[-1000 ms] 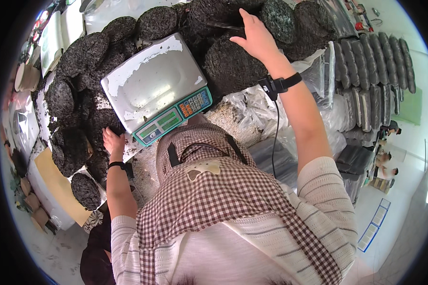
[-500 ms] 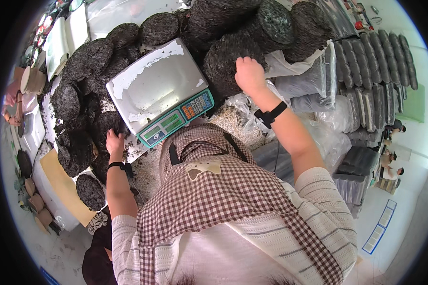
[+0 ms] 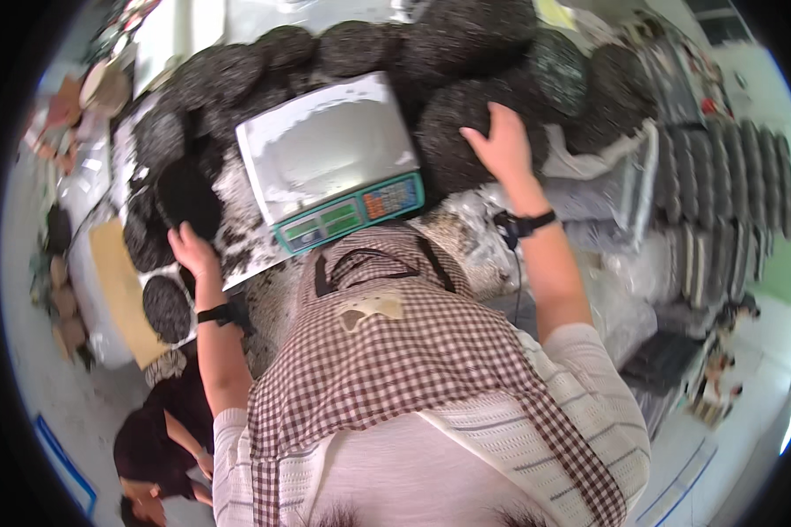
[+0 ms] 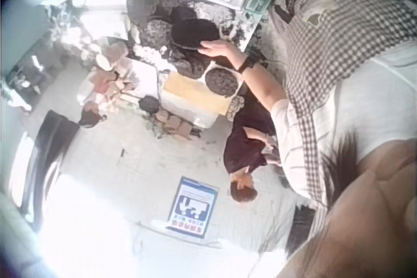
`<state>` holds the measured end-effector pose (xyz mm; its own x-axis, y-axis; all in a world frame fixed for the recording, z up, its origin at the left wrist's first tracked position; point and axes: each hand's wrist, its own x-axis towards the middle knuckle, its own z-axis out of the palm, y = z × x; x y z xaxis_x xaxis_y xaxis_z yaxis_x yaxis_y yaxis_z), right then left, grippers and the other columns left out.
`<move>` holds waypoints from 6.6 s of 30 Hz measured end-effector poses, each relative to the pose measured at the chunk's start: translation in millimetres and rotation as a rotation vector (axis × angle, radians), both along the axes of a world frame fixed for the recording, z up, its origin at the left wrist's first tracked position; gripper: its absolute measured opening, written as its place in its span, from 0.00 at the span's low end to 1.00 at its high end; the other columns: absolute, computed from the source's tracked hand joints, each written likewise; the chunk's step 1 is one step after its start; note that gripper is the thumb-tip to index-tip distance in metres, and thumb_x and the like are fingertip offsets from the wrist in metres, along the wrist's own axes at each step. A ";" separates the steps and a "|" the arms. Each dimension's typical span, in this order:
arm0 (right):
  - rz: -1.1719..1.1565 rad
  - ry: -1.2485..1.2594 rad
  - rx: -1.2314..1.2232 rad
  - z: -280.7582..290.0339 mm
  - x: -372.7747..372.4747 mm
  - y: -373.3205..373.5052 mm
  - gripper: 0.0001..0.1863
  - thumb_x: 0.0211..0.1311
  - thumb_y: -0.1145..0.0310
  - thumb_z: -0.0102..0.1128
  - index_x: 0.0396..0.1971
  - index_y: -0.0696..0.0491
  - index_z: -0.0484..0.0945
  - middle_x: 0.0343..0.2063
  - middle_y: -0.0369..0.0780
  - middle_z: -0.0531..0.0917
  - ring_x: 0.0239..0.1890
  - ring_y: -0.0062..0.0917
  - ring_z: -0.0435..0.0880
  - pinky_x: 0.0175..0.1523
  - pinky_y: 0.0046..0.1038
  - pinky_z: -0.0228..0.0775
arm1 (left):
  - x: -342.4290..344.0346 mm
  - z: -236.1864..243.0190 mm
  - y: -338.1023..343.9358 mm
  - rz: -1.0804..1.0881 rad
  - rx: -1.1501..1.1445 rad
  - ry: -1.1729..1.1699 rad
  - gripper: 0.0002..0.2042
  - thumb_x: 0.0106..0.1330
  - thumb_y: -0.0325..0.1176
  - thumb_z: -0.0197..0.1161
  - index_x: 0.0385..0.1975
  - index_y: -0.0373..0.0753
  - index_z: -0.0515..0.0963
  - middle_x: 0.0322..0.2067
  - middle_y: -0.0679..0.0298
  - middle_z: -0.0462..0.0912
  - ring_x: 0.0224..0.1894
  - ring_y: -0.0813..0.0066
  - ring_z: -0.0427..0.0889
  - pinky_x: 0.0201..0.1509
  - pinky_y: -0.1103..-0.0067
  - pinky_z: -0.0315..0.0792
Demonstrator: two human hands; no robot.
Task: The person repeatedly picks up dark compressed tea cakes and places them on a digital scale to weigh them. After weighing, the cakes are set aside on the table. The process is repeated for multiple cakes throughout the clip.
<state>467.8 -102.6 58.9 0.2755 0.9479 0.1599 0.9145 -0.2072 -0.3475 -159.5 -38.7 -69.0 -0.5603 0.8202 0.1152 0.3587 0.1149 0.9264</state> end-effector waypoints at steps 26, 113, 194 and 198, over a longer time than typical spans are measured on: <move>0.015 0.042 -0.217 52.1 23.1 4.0 0.13 0.48 0.69 0.68 0.34 0.60 0.83 0.32 0.51 0.86 0.39 0.47 0.87 0.47 0.39 0.79 | 177.3 151.0 -35.6 -0.929 0.755 0.736 0.15 0.61 0.24 0.65 0.47 0.43 0.83 0.57 0.64 0.86 0.63 0.62 0.81 0.73 0.60 0.69; 0.282 1.030 -1.999 -90.2 -784.1 -120.6 0.21 0.77 0.67 0.58 0.61 0.62 0.70 0.56 0.45 0.79 0.57 0.35 0.81 0.65 0.39 0.75 | -102.0 85.6 -356.9 0.637 -0.675 0.560 0.29 0.55 0.25 0.62 0.62 0.46 0.80 0.35 0.65 0.74 0.41 0.64 0.76 0.44 0.68 0.70; 0.018 1.652 -0.088 14.6 -219.7 2.8 0.24 0.70 0.78 0.55 0.66 0.59 0.71 0.60 0.46 0.80 0.62 0.38 0.81 0.65 0.45 0.75 | 78.2 70.3 -73.7 -0.723 -0.497 0.589 0.04 0.69 0.29 0.63 0.35 0.35 0.80 0.37 0.52 0.81 0.40 0.48 0.83 0.44 0.62 0.77; 0.705 0.564 0.200 44.9 -223.7 15.8 0.32 0.56 0.80 0.63 0.65 0.54 0.76 0.62 0.44 0.81 0.63 0.40 0.80 0.70 0.43 0.70 | 67.6 84.6 -60.9 -0.548 -0.633 -1.142 0.26 0.83 0.52 0.46 0.49 0.34 0.84 0.31 0.64 0.78 0.32 0.71 0.76 0.39 0.73 0.75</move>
